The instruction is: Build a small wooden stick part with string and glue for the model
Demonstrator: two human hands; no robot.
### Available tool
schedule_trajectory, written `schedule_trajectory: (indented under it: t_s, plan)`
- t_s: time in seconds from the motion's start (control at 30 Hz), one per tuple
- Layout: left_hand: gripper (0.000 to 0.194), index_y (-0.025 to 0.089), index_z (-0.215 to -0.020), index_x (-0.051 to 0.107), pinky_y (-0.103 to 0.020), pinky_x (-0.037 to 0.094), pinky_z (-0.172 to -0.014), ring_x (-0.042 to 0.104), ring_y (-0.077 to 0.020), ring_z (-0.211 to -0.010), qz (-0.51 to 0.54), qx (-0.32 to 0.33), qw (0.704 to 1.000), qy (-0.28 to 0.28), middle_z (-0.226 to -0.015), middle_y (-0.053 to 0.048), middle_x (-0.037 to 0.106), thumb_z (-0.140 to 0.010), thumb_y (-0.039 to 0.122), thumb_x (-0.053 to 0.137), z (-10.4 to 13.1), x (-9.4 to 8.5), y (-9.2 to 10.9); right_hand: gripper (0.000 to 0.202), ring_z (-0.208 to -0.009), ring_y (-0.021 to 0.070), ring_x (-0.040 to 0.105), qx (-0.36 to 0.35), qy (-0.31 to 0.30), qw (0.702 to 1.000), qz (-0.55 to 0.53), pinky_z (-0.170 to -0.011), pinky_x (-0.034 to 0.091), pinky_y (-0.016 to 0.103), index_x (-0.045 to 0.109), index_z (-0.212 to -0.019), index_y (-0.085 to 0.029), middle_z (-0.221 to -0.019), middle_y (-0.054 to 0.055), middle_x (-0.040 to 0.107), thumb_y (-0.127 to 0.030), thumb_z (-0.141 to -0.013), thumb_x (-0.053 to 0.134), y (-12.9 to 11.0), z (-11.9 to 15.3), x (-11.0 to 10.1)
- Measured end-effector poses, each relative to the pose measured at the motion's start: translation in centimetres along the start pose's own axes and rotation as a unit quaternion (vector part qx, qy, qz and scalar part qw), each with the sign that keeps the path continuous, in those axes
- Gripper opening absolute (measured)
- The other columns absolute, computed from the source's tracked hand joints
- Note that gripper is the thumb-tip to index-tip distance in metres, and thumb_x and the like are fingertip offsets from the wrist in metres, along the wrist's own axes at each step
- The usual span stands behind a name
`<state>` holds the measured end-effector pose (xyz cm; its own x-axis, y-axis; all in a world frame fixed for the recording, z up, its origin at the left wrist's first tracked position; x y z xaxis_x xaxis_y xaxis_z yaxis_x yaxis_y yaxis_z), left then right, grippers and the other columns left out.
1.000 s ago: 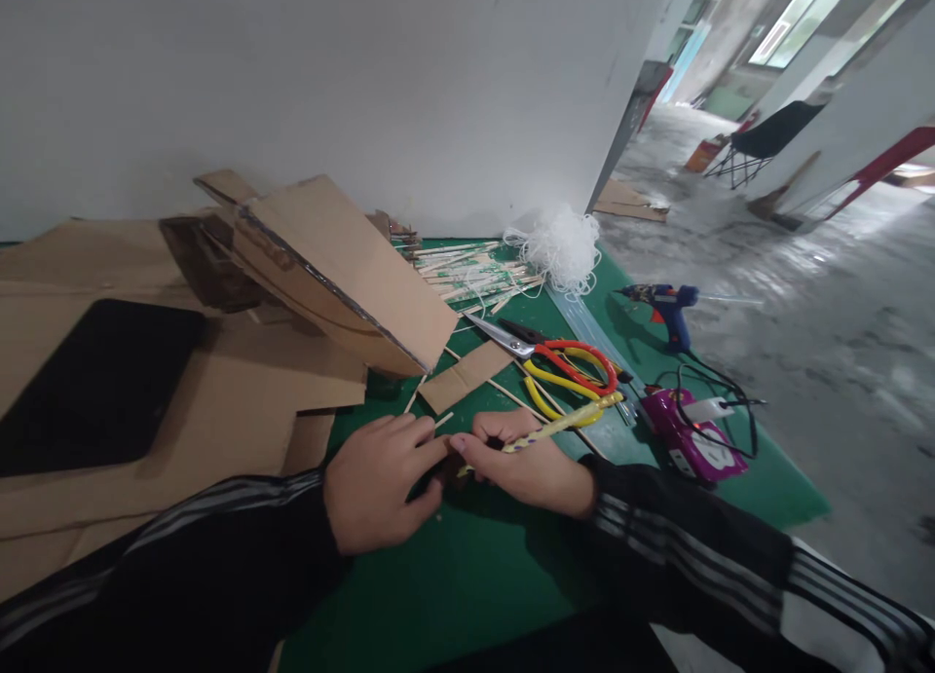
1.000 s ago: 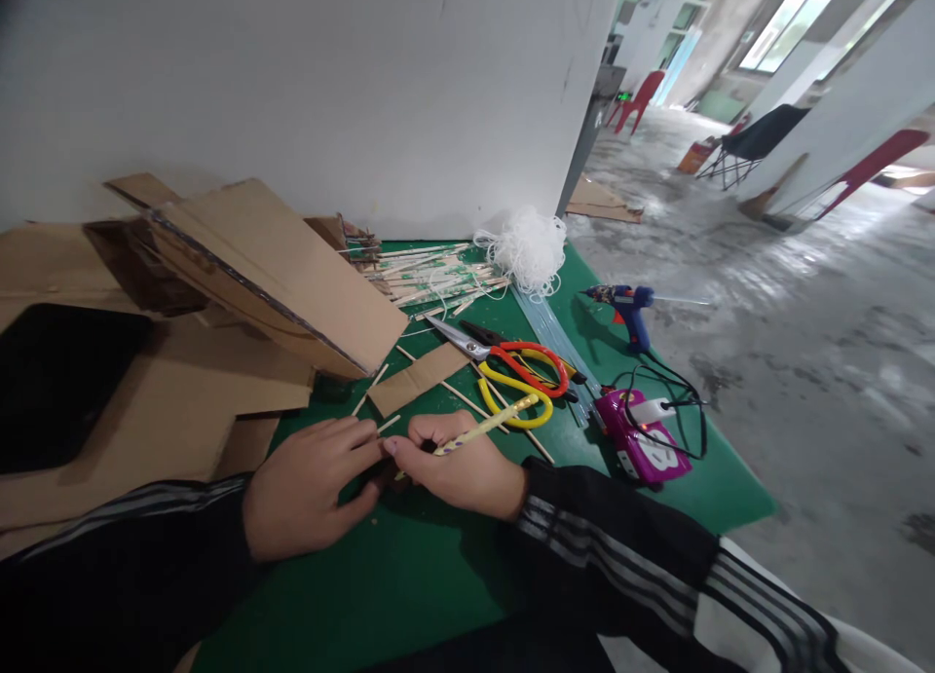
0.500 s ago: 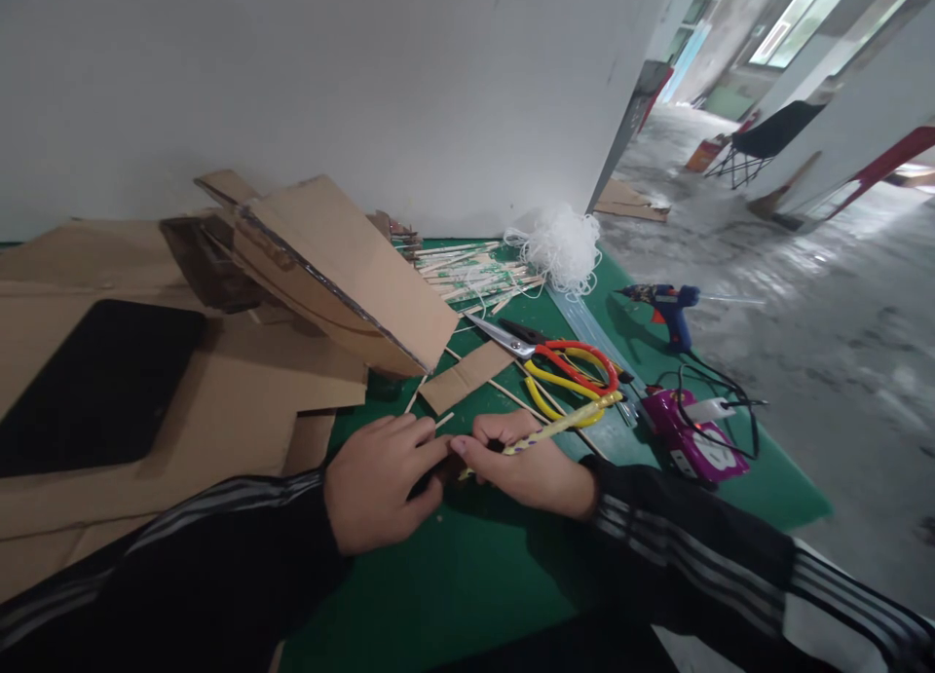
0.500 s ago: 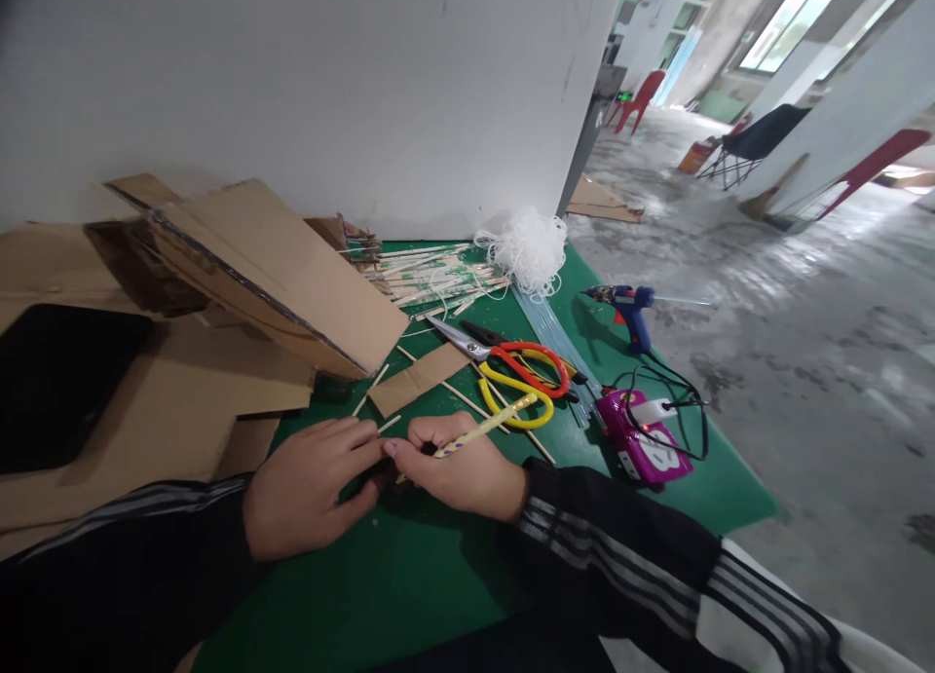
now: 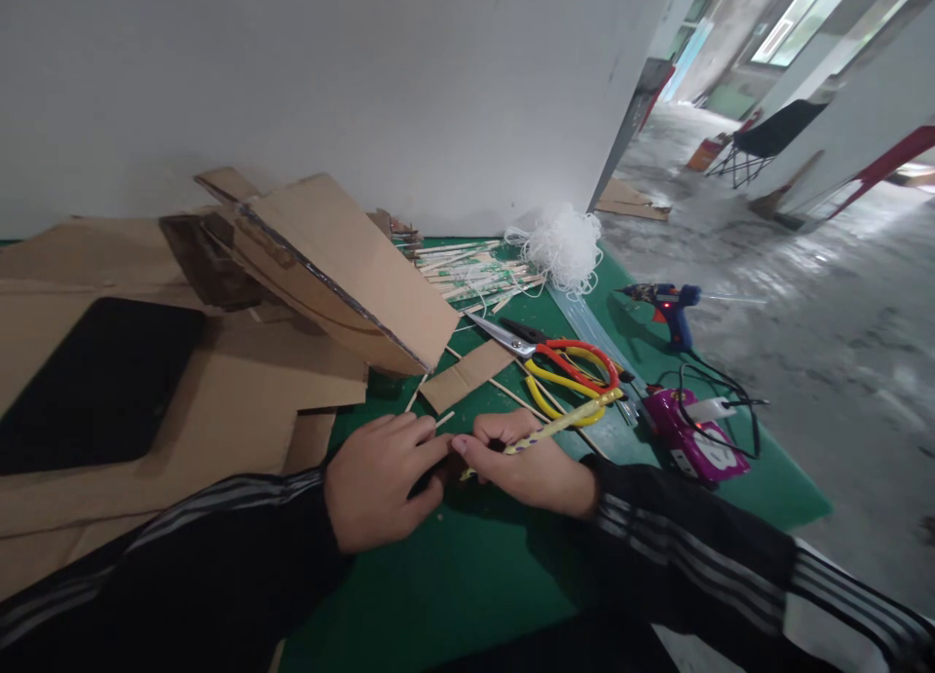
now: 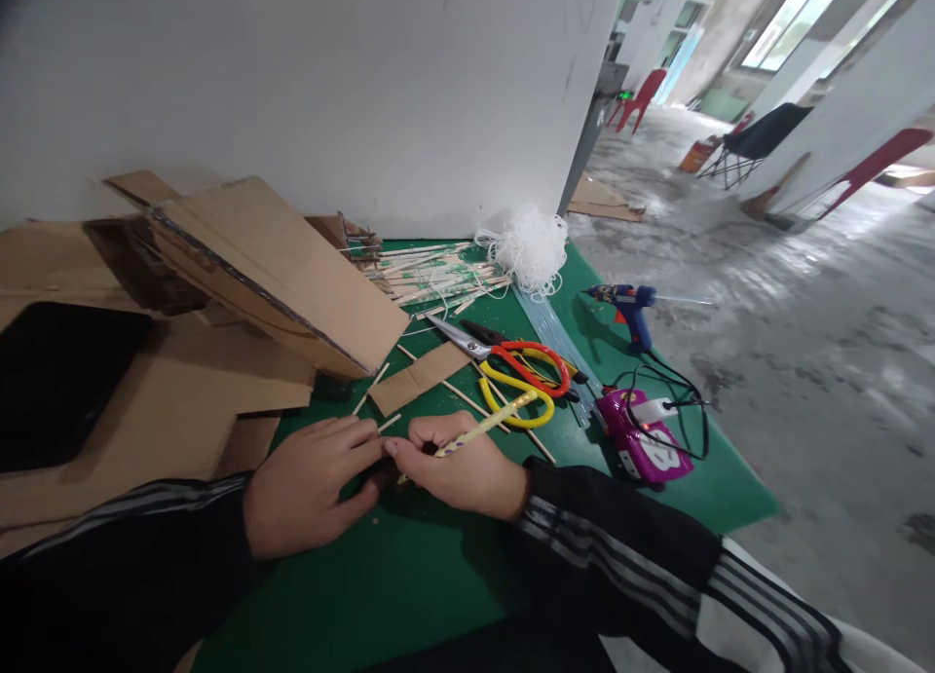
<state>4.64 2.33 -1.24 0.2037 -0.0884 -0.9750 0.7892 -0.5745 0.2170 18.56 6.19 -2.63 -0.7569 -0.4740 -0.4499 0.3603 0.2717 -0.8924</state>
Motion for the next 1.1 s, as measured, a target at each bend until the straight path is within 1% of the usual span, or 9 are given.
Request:
schedule_trajectory:
  t_s: [0.17,0.33,0.7,0.97,1.1]
  plan:
    - [0.014,0.021,-0.096,0.058,-0.036,0.039,-0.067,0.054,-0.0217,-0.079,-0.001,-0.003,1.000,-0.009,-0.086,-0.003,0.058,-0.087,0.023,0.048,0.05,0.04,0.01,0.038,-0.045,0.0073,0.043,0.005,-0.006,1.000,-0.015,-0.043,0.029,0.019,0.051,-0.054,-0.016,-0.048,-0.003,0.055,-0.032,-0.087,0.058,-0.04,0.02,0.11]
    - [0.016,0.021,-0.098,0.058,-0.036,0.038,-0.068,0.054,-0.0216,-0.079,0.001,-0.005,1.000,-0.013,-0.087,-0.004,0.058,-0.086,0.022,0.049,-0.07,0.06,-0.02,0.039,-0.045,0.0073,0.041,0.003,-0.002,1.000,-0.010,-0.043,0.028,0.019,0.048,-0.052,-0.017,-0.047,-0.003,0.052,-0.031,-0.087,0.058,-0.10,0.01,0.09]
    - [0.015,0.021,-0.097,0.058,-0.036,0.038,-0.068,0.054,-0.0221,-0.081,0.009,-0.010,1.000,-0.016,-0.087,-0.003,0.058,-0.085,0.022,0.049,0.01,0.22,-0.08,0.038,-0.045,0.0071,0.040,-0.007,-0.002,1.000,-0.015,-0.042,0.028,0.019,0.051,-0.053,-0.016,-0.047,-0.003,0.053,-0.032,-0.087,0.058,-0.14,-0.06,0.06]
    - [0.015,0.021,-0.098,0.058,-0.037,0.038,-0.068,0.054,-0.0226,-0.081,0.011,-0.011,1.000,-0.017,-0.087,-0.003,0.058,-0.085,0.022,0.049,0.00,0.19,-0.14,0.039,-0.045,0.0069,0.039,-0.005,-0.004,1.000,-0.019,-0.043,0.028,0.019,0.048,-0.052,-0.016,-0.046,-0.004,0.050,-0.030,-0.087,0.057,-0.22,-0.04,0.01]
    - [0.015,0.021,-0.098,0.058,-0.037,0.039,-0.069,0.054,-0.0228,-0.082,0.016,-0.012,1.000,-0.021,-0.087,-0.003,0.057,-0.086,0.022,0.048,-0.05,0.12,-0.17,0.038,-0.046,0.0071,0.041,-0.011,-0.010,1.000,-0.027,-0.043,0.029,0.018,0.050,-0.054,-0.016,-0.049,-0.003,0.053,-0.031,-0.088,0.056,-0.44,-0.02,-0.08]
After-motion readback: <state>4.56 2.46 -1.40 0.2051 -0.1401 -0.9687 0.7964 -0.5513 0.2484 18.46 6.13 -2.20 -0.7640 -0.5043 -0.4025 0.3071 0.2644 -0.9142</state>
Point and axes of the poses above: each hand's wrist, its own z-axis away from the middle knuckle, its own x-axis out of the palm, y = z × x, the point moved 5 cm from there along -z, towards the middle knuckle
